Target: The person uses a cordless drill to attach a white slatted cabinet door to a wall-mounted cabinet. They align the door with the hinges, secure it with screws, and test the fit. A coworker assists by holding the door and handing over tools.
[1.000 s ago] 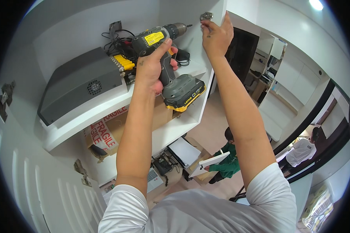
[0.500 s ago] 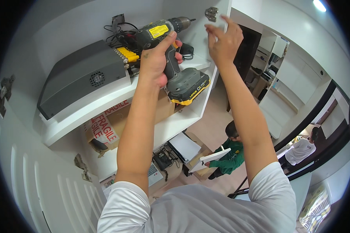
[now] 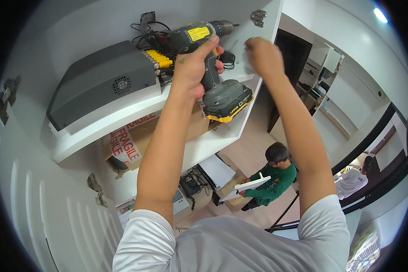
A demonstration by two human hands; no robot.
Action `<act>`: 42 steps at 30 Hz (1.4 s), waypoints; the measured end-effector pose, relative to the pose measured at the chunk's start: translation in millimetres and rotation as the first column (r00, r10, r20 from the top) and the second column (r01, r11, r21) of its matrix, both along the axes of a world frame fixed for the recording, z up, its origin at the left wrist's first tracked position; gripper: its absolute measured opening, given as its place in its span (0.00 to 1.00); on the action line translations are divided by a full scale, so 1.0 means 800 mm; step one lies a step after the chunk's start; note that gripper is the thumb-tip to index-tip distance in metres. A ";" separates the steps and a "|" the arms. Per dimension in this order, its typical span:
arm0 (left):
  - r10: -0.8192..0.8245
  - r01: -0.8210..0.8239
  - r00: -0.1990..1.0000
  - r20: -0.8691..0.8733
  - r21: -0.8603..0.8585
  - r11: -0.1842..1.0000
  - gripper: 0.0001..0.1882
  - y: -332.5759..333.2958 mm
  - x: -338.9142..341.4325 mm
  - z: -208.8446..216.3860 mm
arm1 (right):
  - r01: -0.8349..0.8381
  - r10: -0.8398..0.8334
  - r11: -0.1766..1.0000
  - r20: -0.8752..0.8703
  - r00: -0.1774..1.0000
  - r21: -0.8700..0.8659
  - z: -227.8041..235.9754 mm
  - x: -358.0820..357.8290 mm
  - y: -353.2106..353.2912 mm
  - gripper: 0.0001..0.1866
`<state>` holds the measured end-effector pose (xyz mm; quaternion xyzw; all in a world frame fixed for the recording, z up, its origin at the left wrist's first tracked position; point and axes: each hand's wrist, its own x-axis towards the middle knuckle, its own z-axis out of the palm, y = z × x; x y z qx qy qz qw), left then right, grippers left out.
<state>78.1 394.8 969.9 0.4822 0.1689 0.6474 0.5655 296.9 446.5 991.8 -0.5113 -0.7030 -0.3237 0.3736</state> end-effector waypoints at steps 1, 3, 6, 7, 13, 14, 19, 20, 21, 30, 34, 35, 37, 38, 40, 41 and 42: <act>-0.007 0.007 1.000 0.007 0.012 1.000 0.16 0.001 0.001 -0.001 | -0.038 0.047 0.991 -0.067 0.997 0.128 0.005 0.011 -0.007 0.09; 0.010 -0.011 1.000 -0.019 -0.010 1.000 0.16 0.002 0.001 0.002 | -0.072 0.141 0.915 -0.148 0.979 0.396 0.013 0.026 -0.027 0.10; -0.011 0.011 0.999 -0.035 -0.011 1.000 0.16 0.006 0.008 0.009 | -0.176 0.284 0.825 -0.124 0.951 0.537 0.024 0.044 0.007 0.19; -0.024 0.023 0.999 -0.040 -0.010 1.000 0.16 0.008 0.011 0.010 | -0.207 0.327 0.803 -0.124 0.937 0.559 0.024 0.042 0.020 0.21; -0.049 0.049 0.998 -0.028 0.026 0.998 0.17 0.014 0.024 0.015 | -0.252 0.396 0.845 -0.234 0.888 0.471 0.021 0.015 0.067 0.18; -0.052 0.053 0.998 -0.029 0.040 0.998 0.17 0.016 0.024 0.017 | -0.218 0.380 0.846 -0.264 0.886 0.486 0.021 0.014 0.069 0.17; -0.056 0.057 0.998 -0.026 0.052 0.997 0.18 0.019 0.027 0.018 | -0.178 0.373 0.816 -0.265 0.889 0.549 0.018 0.005 0.061 0.15; -0.057 0.058 0.998 -0.036 0.046 0.997 0.18 0.018 0.028 0.019 | -0.178 0.368 0.826 -0.274 0.889 0.534 0.018 0.002 0.056 0.15; -0.060 0.062 0.997 -0.050 0.041 0.997 0.18 0.017 0.029 0.021 | -0.174 0.362 0.835 -0.283 0.888 0.521 0.018 0.001 0.051 0.15; -0.031 0.038 0.995 -0.099 0.065 0.997 0.19 0.014 0.033 0.031 | -0.198 0.403 0.805 -0.272 0.874 0.559 0.018 0.003 0.055 0.16; -0.022 0.031 0.994 -0.106 0.079 0.996 0.19 0.015 0.034 0.030 | -0.194 0.401 0.815 -0.289 0.870 0.546 0.017 0.003 0.056 0.15; -0.018 0.026 0.994 -0.105 0.079 0.997 0.19 0.016 0.034 0.029 | -0.183 0.388 0.826 -0.303 0.870 0.532 0.018 0.001 0.055 0.15; -0.009 0.017 0.995 -0.104 0.078 0.997 0.19 0.017 0.033 0.027 | -0.174 0.378 0.839 -0.323 0.867 0.515 0.018 0.000 0.053 0.15; -0.005 0.014 0.994 -0.107 0.081 0.997 0.19 0.017 0.033 0.027 | -0.177 0.381 0.841 -0.328 0.864 0.512 0.018 -0.001 0.052 0.15; -0.001 0.011 0.994 -0.111 0.088 0.996 0.19 0.017 0.035 0.028 | -0.186 0.393 0.827 -0.308 0.867 0.531 0.017 0.002 0.053 0.16; -0.002 0.011 0.994 -0.109 0.086 0.996 0.19 0.016 0.035 0.028 | -0.192 0.401 0.810 -0.285 0.871 0.554 0.017 0.004 0.056 0.16; -0.002 0.011 0.994 -0.108 0.084 0.996 0.18 0.015 0.036 0.029 | -0.199 0.410 0.792 -0.261 0.874 0.577 0.017 0.006 0.056 0.17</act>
